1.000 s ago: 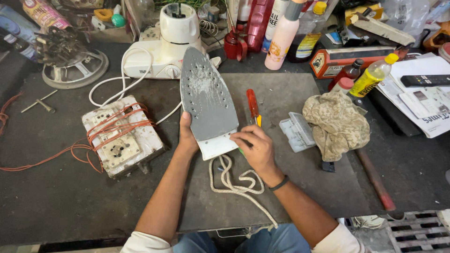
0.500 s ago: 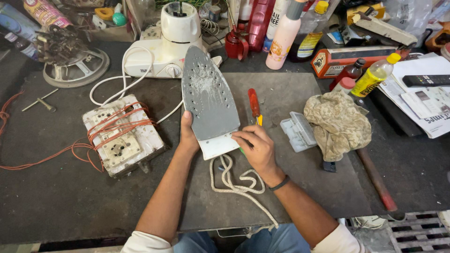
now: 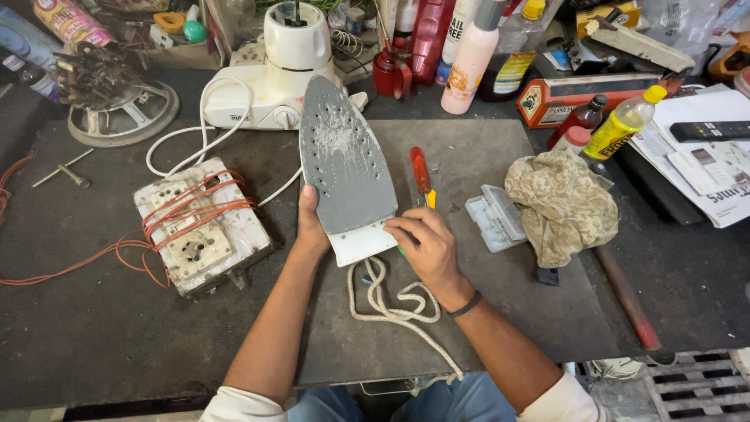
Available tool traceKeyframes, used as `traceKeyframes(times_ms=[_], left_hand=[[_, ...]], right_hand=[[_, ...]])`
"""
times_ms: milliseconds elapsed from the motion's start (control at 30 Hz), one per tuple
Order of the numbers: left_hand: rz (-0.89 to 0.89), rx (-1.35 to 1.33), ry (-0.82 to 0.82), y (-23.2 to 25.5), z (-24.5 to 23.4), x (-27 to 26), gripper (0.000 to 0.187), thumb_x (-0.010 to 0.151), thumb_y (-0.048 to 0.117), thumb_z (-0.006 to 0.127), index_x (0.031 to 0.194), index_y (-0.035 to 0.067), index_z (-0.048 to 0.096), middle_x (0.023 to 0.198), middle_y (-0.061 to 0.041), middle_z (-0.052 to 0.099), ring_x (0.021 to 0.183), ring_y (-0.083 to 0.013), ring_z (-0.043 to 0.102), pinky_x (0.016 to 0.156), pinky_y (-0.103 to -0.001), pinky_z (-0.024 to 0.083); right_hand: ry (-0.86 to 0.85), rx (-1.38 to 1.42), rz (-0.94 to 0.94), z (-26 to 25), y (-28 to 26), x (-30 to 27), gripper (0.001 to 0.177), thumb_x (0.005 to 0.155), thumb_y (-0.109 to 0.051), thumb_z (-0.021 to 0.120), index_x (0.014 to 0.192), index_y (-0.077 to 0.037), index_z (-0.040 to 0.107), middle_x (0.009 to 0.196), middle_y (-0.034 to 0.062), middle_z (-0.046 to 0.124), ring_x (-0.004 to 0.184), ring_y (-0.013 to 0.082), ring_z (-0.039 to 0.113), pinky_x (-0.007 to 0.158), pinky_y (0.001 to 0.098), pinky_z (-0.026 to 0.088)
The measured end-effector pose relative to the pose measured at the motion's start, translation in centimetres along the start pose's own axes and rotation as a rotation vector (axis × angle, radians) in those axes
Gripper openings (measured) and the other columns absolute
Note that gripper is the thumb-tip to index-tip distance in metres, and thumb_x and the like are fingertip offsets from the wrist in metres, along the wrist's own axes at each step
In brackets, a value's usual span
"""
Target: The person uses a screwdriver to remove screws from the base of a clothes iron. They then use a red-handled screwdriver to pry open the iron's casing. The person continues to unscrew and pry at the iron's base throughout the clip.
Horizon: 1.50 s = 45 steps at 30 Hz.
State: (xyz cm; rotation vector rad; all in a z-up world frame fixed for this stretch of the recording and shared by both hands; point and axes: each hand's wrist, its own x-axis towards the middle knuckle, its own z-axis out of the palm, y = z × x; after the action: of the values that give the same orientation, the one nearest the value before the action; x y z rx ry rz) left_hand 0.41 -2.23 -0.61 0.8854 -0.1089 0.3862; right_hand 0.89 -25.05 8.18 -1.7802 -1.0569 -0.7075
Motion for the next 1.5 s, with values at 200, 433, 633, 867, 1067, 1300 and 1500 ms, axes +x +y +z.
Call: traceKeyframes(times_ms=[200, 433, 633, 867, 1067, 1300, 1500], left_hand=[[0.041, 0.016, 0.011, 0.1, 0.2, 0.1, 0.100, 0.084, 0.077, 0.058, 0.147, 0.002, 0.040, 0.138, -0.019, 0.056, 0.125, -0.0318, 0.059, 0.107, -0.046, 0.050], [-0.004, -0.039, 0.000, -0.8, -0.9, 0.4, 0.096, 0.088, 0.075, 0.056, 0.148, 0.001, 0.043, 0.137, -0.020, 0.059, 0.124, -0.0333, 0.061, 0.107, -0.046, 0.050], [0.017, -0.036, 0.015, -1.0, -1.0, 0.4, 0.089, 0.092, 0.071, 0.053, 0.149, 0.003, 0.042, 0.140, -0.018, 0.058, 0.127, -0.0310, 0.060, 0.110, -0.044, 0.049], [0.012, -0.054, -0.004, -1.0, -1.2, 0.4, 0.087, 0.094, 0.069, 0.052, 0.149, 0.003, 0.042, 0.140, -0.019, 0.058, 0.127, -0.0311, 0.060, 0.110, -0.045, 0.048], [0.023, -0.062, -0.003, -0.9, -1.0, 0.5, 0.088, 0.092, 0.069, 0.055, 0.149, 0.004, 0.041, 0.141, -0.019, 0.057, 0.128, -0.0313, 0.059, 0.110, -0.046, 0.048], [0.034, -0.051, -0.023, -0.4, -0.4, 0.3, 0.091, 0.091, 0.071, 0.057, 0.149, 0.003, 0.041, 0.141, -0.019, 0.056, 0.128, -0.0307, 0.058, 0.111, -0.045, 0.048], [0.042, -0.031, -0.039, 0.2, 0.4, 0.1, 0.094, 0.090, 0.073, 0.057, 0.148, 0.001, 0.041, 0.140, -0.019, 0.057, 0.127, -0.0308, 0.059, 0.110, -0.045, 0.048]], right_hand=[[-0.020, -0.005, -0.008, 0.1, -0.1, 0.1, 0.018, 0.082, -0.003, 0.084, 0.098, -0.003, 0.075, 0.095, 0.0066, 0.066, 0.089, 0.0231, 0.066, 0.078, 0.0354, 0.055], [-0.007, -0.047, -0.054, 0.1, -0.4, 0.4, 0.018, 0.081, -0.004, 0.086, 0.096, -0.004, 0.076, 0.093, 0.0049, 0.065, 0.087, 0.0220, 0.065, 0.077, 0.0355, 0.053], [0.013, -0.052, -0.025, 0.0, -0.7, 0.4, 0.018, 0.079, -0.007, 0.087, 0.094, -0.006, 0.077, 0.091, 0.0032, 0.064, 0.086, 0.0213, 0.064, 0.077, 0.0354, 0.052], [0.014, -0.048, -0.003, 0.2, -0.6, 0.4, 0.019, 0.077, -0.009, 0.089, 0.092, -0.006, 0.077, 0.090, 0.0034, 0.064, 0.085, 0.0211, 0.064, 0.076, 0.0356, 0.052], [0.018, -0.012, -0.011, -0.2, -0.9, 0.5, 0.015, 0.082, -0.005, 0.084, 0.094, -0.004, 0.076, 0.094, 0.0057, 0.065, 0.087, 0.0234, 0.066, 0.077, 0.0356, 0.053], [-0.011, 0.058, 0.049, -0.2, -0.8, 0.8, 0.016, 0.086, -0.008, 0.082, 0.097, -0.003, 0.072, 0.097, 0.0075, 0.066, 0.087, 0.0195, 0.067, 0.072, 0.0318, 0.055], [-0.062, 0.203, 0.286, 0.6, 0.3, -0.1, 0.022, 0.087, -0.007, 0.082, 0.098, -0.002, 0.064, 0.093, 0.0035, 0.063, 0.072, 0.0088, 0.057, 0.063, 0.0261, 0.049]])
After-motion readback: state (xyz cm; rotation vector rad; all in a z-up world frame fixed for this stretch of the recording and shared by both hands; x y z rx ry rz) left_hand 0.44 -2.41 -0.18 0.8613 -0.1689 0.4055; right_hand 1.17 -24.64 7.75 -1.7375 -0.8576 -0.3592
